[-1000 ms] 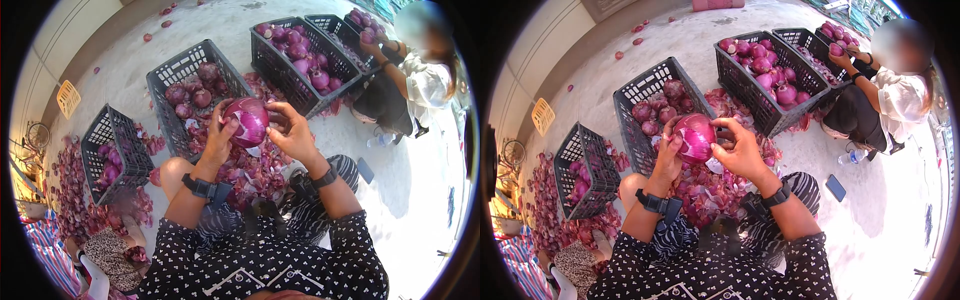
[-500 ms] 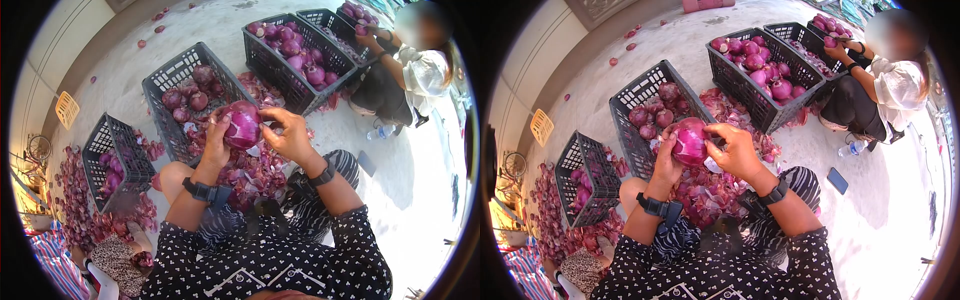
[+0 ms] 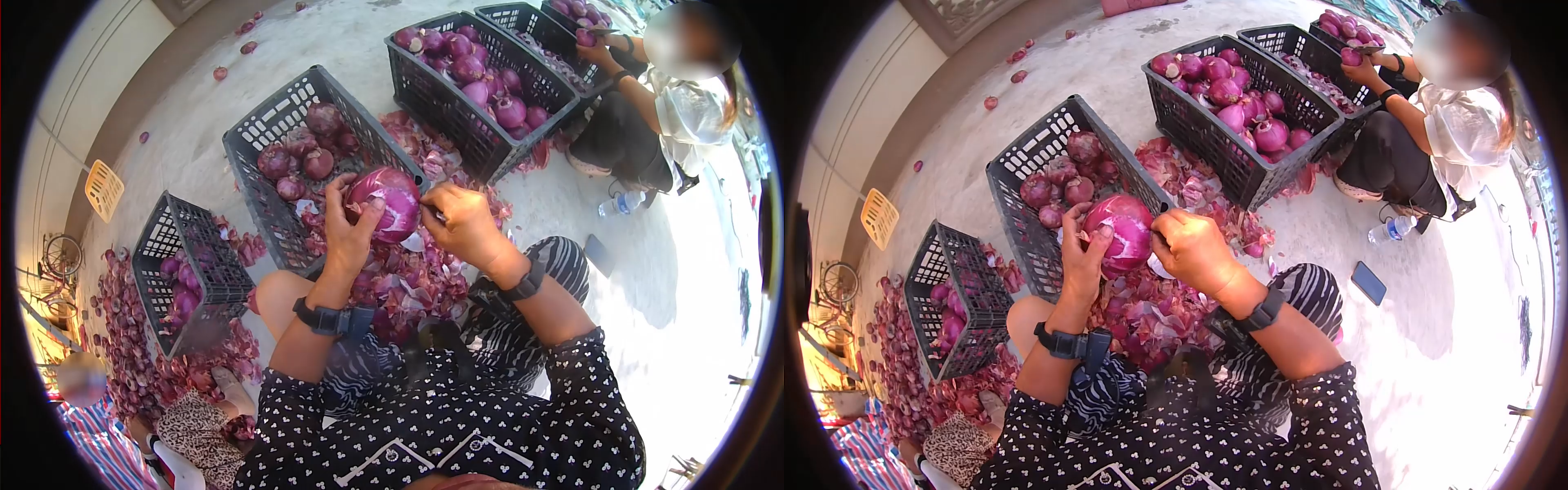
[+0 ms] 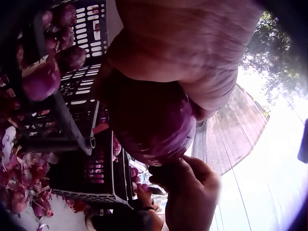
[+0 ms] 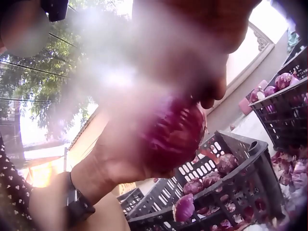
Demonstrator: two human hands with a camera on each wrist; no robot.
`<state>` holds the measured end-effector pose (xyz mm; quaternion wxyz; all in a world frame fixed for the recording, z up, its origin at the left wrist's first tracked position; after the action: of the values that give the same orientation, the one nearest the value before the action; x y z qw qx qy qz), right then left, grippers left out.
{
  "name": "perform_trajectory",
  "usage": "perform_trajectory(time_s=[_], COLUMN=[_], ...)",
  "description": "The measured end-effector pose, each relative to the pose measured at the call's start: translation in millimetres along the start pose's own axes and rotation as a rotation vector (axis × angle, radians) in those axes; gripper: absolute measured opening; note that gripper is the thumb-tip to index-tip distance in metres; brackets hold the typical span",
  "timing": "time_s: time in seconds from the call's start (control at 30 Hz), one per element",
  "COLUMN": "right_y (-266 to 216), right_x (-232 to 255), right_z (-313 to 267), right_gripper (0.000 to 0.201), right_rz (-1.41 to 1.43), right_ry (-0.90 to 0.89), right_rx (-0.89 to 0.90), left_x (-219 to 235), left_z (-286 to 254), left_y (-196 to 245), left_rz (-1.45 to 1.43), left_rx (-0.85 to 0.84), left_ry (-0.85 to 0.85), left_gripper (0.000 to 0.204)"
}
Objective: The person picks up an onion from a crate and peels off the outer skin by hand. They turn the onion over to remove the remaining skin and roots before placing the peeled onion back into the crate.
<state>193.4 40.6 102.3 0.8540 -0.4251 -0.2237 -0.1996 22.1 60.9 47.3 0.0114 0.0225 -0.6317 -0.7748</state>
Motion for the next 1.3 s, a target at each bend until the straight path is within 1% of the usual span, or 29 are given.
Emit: perform_trajectory(time_s=[0.1, 0.17, 0.2, 0.27, 0.3, 0.37, 0.43, 0.47, 0.5, 0.53, 0.57, 0.6, 0.67, 0.7, 0.77, 0.8, 0.87, 0.9, 0.93, 1.0, 1.07, 1.13, 1.3], right_y=[3, 11, 9, 24, 27, 37, 47, 47, 53, 59, 60, 62, 66, 66, 57, 55, 30, 26, 19, 19, 20, 25, 25], right_x=[-6, -3, -1, 2, 5, 10, 18, 22, 24, 27, 31, 33, 27, 27, 6, 2, 1, -1, 1, -2, -6, -9, -7], right_z=[0, 4, 6, 10, 12, 15, 16, 18, 18, 16, 17, 17, 17, 15, 11, 7, 7, 7, 7, 5, 3, 1, 1], right_gripper=[0.012, 0.013, 0.013, 0.013, 0.013, 0.014, 0.013, 0.013, 0.012, 0.011, 0.012, 0.012, 0.012, 0.012, 0.013, 0.013, 0.017, 0.020, 0.020, 0.021, 0.022, 0.023, 0.013], right_rz=[-0.026, 0.076, 0.076, 0.201, 0.174, 0.175, 0.188, 0.189, 0.211, 0.233, 0.189, 0.190, 0.074, 0.075, -0.198, -0.197, -0.024, 0.072, 0.073, 0.334, 0.374, 0.415, 0.384], right_ry=[0.007, 0.043, 0.043, 0.028, 0.047, 0.077, 0.142, 0.144, 0.144, 0.143, 0.157, 0.159, 0.026, 0.029, -0.221, -0.218, -0.108, -0.112, -0.109, -0.165, -0.150, -0.132, -0.102], right_rx=[0.003, -0.058, -0.058, -0.299, -0.313, -0.349, -0.403, -0.405, -0.481, -0.556, -0.560, -0.560, -0.564, -0.563, -0.412, -0.413, -0.229, -0.246, -0.248, -0.439, -0.443, -0.447, -0.425], left_x=[4, 5, 5, 1, 0, -9, -14, -17, -17, -19, -21, -21, -20, -19, -9, -9, -2, -2, -2, -2, -4, -3, -4], left_z=[0, 0, 0, 0, 1, -1, -3, -4, -5, -6, -7, -7, -7, -7, -4, -4, -3, -4, -3, -2, 0, -1, -1], left_y=[-3, -13, -14, -14, -14, -20, -18, -18, -19, -20, -22, -22, -24, -25, -31, -30, -29, -27, -23, -19, -9, -12, -11], left_rz=[0.016, -0.108, -0.108, -0.201, -0.201, -0.378, -0.426, -0.474, -0.473, -0.553, -0.633, -0.630, -0.743, -0.741, -0.759, -0.757, -0.698, -0.697, -0.655, -0.615, -0.530, -0.506, -0.457], left_rx=[-0.013, 0.054, 0.054, 0.071, 0.072, 0.173, 0.198, 0.223, 0.224, 0.258, 0.291, 0.290, 0.326, 0.325, 0.306, 0.305, 0.269, 0.269, 0.236, 0.202, 0.103, 0.090, 0.061], left_ry=[0.003, -0.010, -0.010, -0.046, -0.046, -0.106, -0.118, -0.131, -0.133, -0.130, -0.126, -0.128, -0.081, -0.083, 0.013, 0.010, 0.068, 0.065, 0.064, 0.061, 0.027, 0.013, 0.002], left_gripper=[0.053, 0.053, 0.053, 0.051, 0.051, 0.047, 0.045, 0.043, 0.043, 0.042, 0.041, 0.041, 0.038, 0.038, 0.036, 0.036, 0.035, 0.035, 0.037, 0.039, 0.043, 0.044, 0.046])
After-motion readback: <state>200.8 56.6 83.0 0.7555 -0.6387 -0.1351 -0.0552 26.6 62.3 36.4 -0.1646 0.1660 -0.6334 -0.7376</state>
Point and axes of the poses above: each hand's wrist, its own z-axis towards the middle knuckle, its own x-axis out of the back of the hand, y = z × x, the point moved 9 cm from there along z, towards the middle knuckle, and after that the axes turned 5 degrees about -x, right-handed, at the moved point
